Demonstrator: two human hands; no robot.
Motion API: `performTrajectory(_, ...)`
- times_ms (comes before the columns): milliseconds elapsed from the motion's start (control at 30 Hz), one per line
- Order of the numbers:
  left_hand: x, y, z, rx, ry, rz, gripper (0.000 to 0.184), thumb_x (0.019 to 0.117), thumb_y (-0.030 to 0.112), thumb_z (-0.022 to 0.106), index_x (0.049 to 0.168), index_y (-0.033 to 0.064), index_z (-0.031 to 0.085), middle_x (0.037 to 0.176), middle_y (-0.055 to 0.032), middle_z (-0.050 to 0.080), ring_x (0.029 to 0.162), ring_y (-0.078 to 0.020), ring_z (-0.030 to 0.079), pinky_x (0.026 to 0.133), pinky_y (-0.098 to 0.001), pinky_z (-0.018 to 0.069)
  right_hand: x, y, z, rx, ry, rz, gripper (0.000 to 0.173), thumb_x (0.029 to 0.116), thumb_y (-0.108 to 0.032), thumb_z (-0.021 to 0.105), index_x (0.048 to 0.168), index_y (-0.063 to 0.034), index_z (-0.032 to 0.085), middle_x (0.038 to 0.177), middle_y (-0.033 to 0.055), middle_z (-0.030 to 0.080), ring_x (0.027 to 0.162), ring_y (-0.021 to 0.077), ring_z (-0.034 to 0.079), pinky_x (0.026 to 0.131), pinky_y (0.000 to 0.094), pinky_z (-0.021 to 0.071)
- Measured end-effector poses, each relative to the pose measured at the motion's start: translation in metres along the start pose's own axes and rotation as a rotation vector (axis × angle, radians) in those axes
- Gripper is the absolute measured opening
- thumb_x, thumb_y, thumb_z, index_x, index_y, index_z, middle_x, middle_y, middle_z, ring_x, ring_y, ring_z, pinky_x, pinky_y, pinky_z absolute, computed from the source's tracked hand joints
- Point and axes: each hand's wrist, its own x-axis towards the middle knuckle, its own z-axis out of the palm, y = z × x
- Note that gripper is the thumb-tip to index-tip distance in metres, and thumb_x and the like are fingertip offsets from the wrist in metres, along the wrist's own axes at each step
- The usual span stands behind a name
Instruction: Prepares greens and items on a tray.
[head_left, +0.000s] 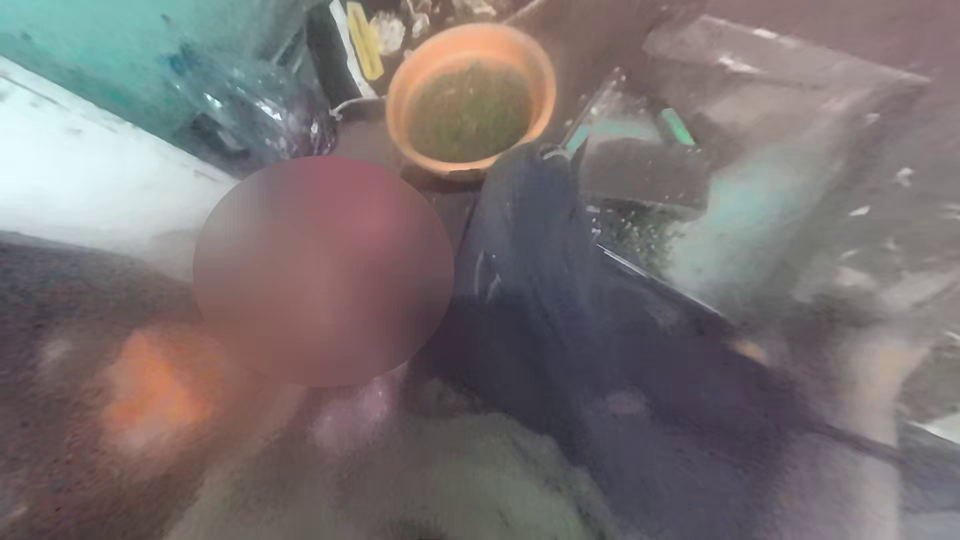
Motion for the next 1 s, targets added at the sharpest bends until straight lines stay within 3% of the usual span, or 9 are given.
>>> performTrajectory(100,-0.018,0.028,-0.005,-0.071,-0.066,0.132,0.055,0.0995,0.049,0.062,0.132,0.0046,0.066,0.126,-0.0255,0.068,0.12,-0.0427,0.065,0.103,-0.0605,0.0491,-0.002,-0.003,0.005,0.038,-0.041,-0.017,0.017,0.1054,-0.027,0.058,0.118,-0.0166,0.064,0.078,-0.0106,0.06,0.059,0.0012,0.053,0.056,0.0218,0.0502)
performTrajectory(167,-0.021,0.047,-0.008,-0.013,-0.135,0.119,0.056,0.1041,0.041,0.059,0.143,0.0,0.056,0.128,-0.0285,0.066,0.121,-0.045,0.064,0.105,-0.0604,0.0473,-0.006,-0.011,0.009,0.048,-0.04,-0.014,0.014,0.1053,-0.027,0.058,0.116,-0.0189,0.064,0.077,-0.0123,0.06,0.057,0.0001,0.052,0.054,0.02,0.0488)
performTrajectory(367,0.001,0.051,0.008,0.084,-0.08,0.128,0.039,0.1003,0.027,0.06,0.131,0.0045,0.066,0.128,-0.0249,0.069,0.119,-0.045,0.066,0.101,-0.0638,0.0501,-0.004,-0.009,0.002,0.086,-0.024,0.005,0.012,0.1046,-0.028,0.06,0.112,-0.02,0.066,0.073,-0.0121,0.059,0.054,0.0002,0.05,0.05,0.0196,0.0473)
performTrajectory(433,0.004,0.042,0.017,0.075,0.096,0.152,0.034,0.095,0.027,0.064,0.12,0.0049,0.072,0.113,-0.0263,0.073,0.106,-0.0476,0.07,0.091,-0.0676,0.0532,-0.004,-0.007,0.001,0.097,-0.02,0.018,0.013,0.104,-0.028,0.061,0.113,-0.0194,0.066,0.075,-0.0113,0.06,0.055,0.0004,0.05,0.051,0.0197,0.0471)
performTrajectory(500,0.002,0.043,-0.002,0.029,-0.013,0.076,0.036,0.0996,0.031,0.062,0.127,0.0085,0.07,0.121,-0.0254,0.071,0.116,-0.0457,0.066,0.1,-0.0659,0.0491,-0.004,-0.007,0.002,0.114,-0.01,0.021,0.015,0.1035,-0.027,0.062,0.116,-0.019,0.065,0.077,-0.0108,0.061,0.056,0.0007,0.051,0.052,0.0201,0.0477)
performTrajectory(600,0.023,0.014,0.005,-0.283,-0.063,0.046,0.035,0.1013,0.024,0.065,0.126,-0.0005,0.068,0.122,-0.0278,0.068,0.116,-0.0414,0.065,0.103,-0.059,0.0483,-0.01,-0.011,0.005,0.107,-0.004,0.029,0.015,0.1047,-0.029,0.06,0.115,-0.0185,0.062,0.08,-0.0109,0.06,0.063,0.0014,0.055,0.06,0.0227,0.0523)
performTrajectory(700,0.07,-0.038,0.052,-0.84,-0.072,0.116,0.027,0.1035,0.011,0.056,0.126,-0.0022,0.063,0.1,-0.0136,0.07,0.083,-0.0191,0.069,0.076,-0.0379,0.0605,-0.01,-0.009,0.009,0.108,0.024,0.028,0.015,0.1033,-0.029,0.062,0.115,-0.0189,0.064,0.078,-0.0106,0.06,0.06,0.0022,0.055,0.058,0.0235,0.0526)
performTrajectory(767,0.069,-0.038,0.057,-1.231,-0.167,0.044,0.02,0.106,0.007,0.048,0.122,-0.0019,0.056,0.089,-0.0098,0.07,0.072,-0.0158,0.069,0.067,-0.0326,0.0608,-0.014,-0.013,0.01,0.082,0.022,0.024,0.015,0.1045,-0.029,0.06,0.116,-0.0202,0.064,0.08,-0.0122,0.06,0.061,0.0004,0.055,0.058,0.0214,0.0519)
performTrajectory(1000,0.076,-0.04,0.06,-1.537,-0.33,-0.004,0.032,0.1085,0.01,0.044,0.137,0.0025,0.055,0.11,-0.0189,0.074,0.099,-0.031,0.074,0.088,-0.0476,0.0622,-0.019,-0.023,0.01,0.045,0.003,0.029,0.015,0.1041,-0.032,0.06,0.115,-0.0229,0.065,0.076,-0.0137,0.058,0.059,-0.0009,0.053,0.055,0.02,0.05)
